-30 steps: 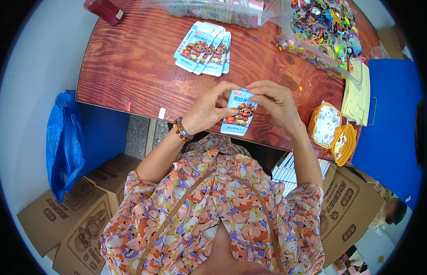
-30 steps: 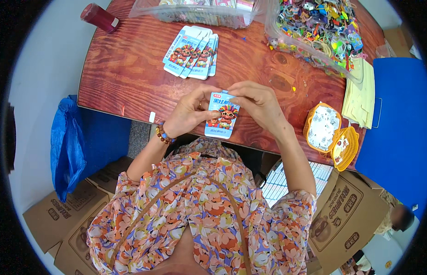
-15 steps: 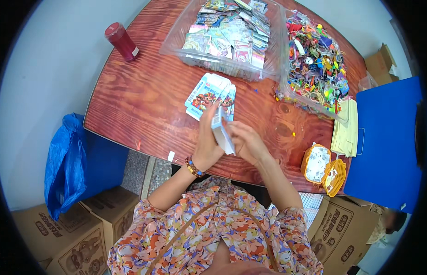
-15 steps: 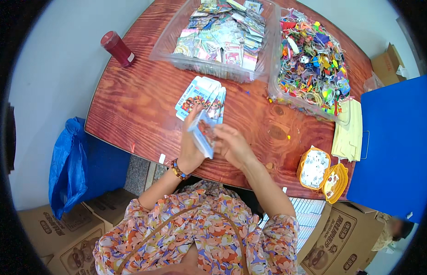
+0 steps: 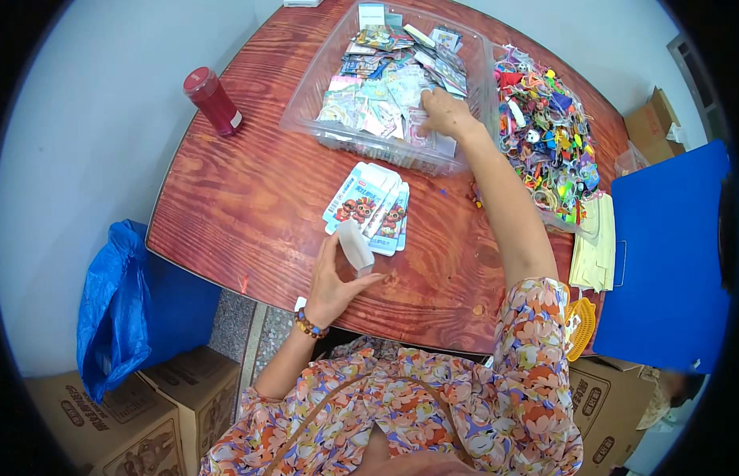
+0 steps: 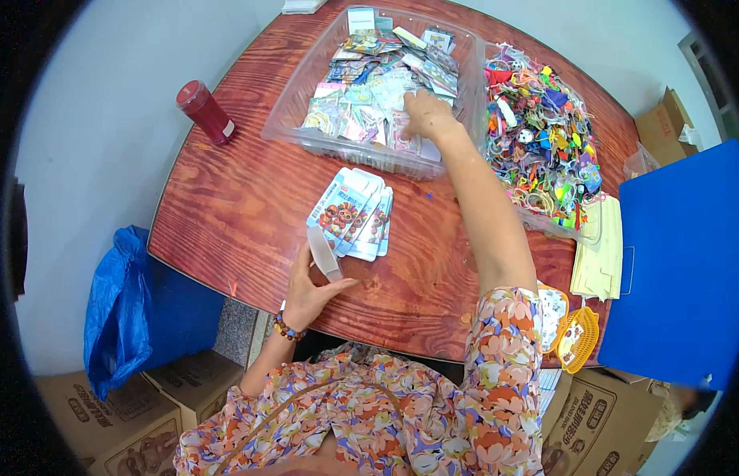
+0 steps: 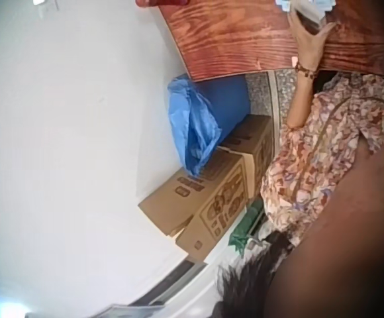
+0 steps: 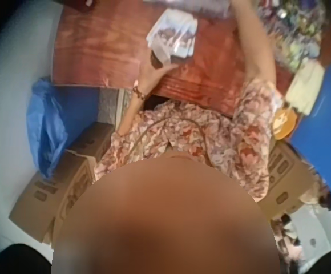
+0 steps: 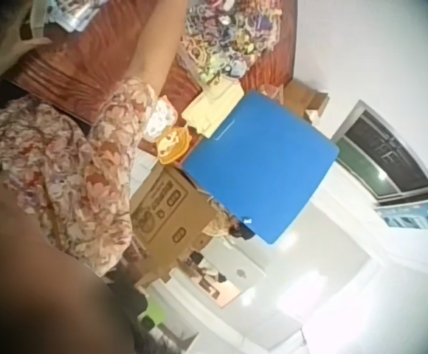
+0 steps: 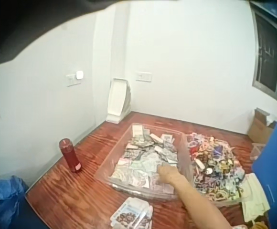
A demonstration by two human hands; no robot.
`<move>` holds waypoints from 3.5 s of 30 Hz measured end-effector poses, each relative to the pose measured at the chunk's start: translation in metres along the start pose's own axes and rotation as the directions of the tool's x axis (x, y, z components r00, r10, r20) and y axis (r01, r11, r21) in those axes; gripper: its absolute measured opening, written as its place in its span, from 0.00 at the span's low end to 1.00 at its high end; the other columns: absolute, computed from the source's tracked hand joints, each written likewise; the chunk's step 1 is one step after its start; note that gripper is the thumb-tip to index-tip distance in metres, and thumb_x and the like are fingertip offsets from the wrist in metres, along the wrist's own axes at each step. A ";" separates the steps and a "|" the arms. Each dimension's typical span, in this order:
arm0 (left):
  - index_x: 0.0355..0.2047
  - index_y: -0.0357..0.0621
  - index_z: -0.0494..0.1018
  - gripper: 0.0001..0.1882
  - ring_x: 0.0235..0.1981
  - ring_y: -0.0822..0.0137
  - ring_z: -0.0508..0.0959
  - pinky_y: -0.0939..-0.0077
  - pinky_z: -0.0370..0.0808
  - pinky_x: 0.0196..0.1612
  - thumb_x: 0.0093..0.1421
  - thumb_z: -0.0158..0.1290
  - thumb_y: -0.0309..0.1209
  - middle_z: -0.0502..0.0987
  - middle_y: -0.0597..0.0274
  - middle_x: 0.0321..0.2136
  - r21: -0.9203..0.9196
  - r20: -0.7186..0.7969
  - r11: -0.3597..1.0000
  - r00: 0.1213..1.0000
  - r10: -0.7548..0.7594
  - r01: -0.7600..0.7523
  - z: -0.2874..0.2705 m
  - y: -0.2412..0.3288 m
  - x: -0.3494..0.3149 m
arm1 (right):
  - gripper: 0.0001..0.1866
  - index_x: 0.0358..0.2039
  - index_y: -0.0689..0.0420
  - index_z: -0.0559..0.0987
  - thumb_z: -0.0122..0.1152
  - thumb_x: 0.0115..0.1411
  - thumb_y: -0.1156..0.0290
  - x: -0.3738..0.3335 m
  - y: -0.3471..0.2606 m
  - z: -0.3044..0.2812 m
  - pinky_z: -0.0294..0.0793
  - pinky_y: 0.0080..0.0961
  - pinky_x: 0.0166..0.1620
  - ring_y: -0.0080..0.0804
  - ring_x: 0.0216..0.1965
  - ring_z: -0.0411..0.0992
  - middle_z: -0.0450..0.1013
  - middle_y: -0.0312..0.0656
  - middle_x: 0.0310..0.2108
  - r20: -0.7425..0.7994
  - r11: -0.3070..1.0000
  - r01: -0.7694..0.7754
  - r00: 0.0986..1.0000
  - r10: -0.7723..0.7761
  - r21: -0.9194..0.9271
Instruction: Sorting and placing drink powder sachets into small cardboard boxes.
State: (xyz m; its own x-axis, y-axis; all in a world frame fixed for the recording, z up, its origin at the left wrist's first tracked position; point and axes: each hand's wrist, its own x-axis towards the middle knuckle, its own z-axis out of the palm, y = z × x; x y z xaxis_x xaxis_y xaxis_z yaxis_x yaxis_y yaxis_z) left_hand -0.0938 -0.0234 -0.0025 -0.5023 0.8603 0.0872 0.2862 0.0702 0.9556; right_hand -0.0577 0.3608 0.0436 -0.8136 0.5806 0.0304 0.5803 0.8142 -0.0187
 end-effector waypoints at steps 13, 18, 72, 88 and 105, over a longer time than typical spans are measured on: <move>0.65 0.37 0.56 0.50 0.55 0.59 0.74 0.62 0.76 0.55 0.46 0.74 0.32 0.69 0.49 0.56 -0.025 -0.002 0.999 0.999 0.039 -0.039 0.000 0.014 0.009 | 0.14 0.36 0.56 0.83 0.68 0.53 0.62 0.005 0.027 -0.014 0.76 0.37 0.43 0.42 0.39 0.79 0.80 0.47 0.33 0.081 0.901 -0.066 0.996 0.034 0.430; 0.65 0.37 0.56 0.51 0.55 0.59 0.75 0.63 0.77 0.53 0.45 0.74 0.33 0.70 0.49 0.54 -0.013 0.030 1.000 0.999 0.027 -0.026 0.008 0.013 0.009 | 0.16 0.39 0.55 0.83 0.69 0.53 0.61 0.000 0.025 -0.005 0.76 0.38 0.46 0.45 0.42 0.78 0.80 0.50 0.37 0.093 0.906 -0.005 0.995 -0.038 0.423; 0.63 0.35 0.60 0.51 0.53 0.45 0.70 0.58 0.70 0.56 0.42 0.74 0.38 0.69 0.42 0.50 0.411 0.127 0.876 0.967 0.221 -0.254 0.058 0.027 0.024 | 0.10 0.43 0.62 0.80 0.61 0.63 0.73 -0.259 -0.079 -0.010 0.75 0.25 0.39 0.27 0.36 0.78 0.80 0.40 0.35 -0.229 0.732 -0.026 0.942 0.246 0.681; 0.62 0.36 0.60 0.49 0.49 0.46 0.71 0.58 0.71 0.51 0.44 0.73 0.37 0.69 0.46 0.48 0.410 0.174 0.862 0.954 0.246 -0.297 0.078 0.033 0.041 | 0.13 0.39 0.52 0.83 0.61 0.56 0.61 -0.173 0.127 -0.013 0.76 0.41 0.43 0.44 0.39 0.79 0.81 0.46 0.35 0.216 0.909 -0.328 0.936 0.277 0.256; 0.60 0.37 0.62 0.46 0.45 0.48 0.73 0.57 0.73 0.47 0.44 0.72 0.40 0.69 0.47 0.43 0.400 0.213 0.874 0.955 0.205 -0.276 0.085 0.032 0.043 | 0.09 0.38 0.61 0.81 0.58 0.65 0.70 -0.197 0.096 -0.050 0.68 0.16 0.21 0.16 0.19 0.70 0.79 0.37 0.28 0.092 0.371 -0.218 0.940 0.329 0.902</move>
State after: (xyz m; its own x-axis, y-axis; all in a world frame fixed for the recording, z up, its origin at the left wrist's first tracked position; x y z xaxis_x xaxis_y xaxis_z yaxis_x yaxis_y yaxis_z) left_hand -0.0368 0.0587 0.0082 -0.2477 0.9437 0.2191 0.7150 0.0254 0.6986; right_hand 0.1605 0.3244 0.0860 -0.5775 0.8135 -0.0695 0.3609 0.1780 -0.9155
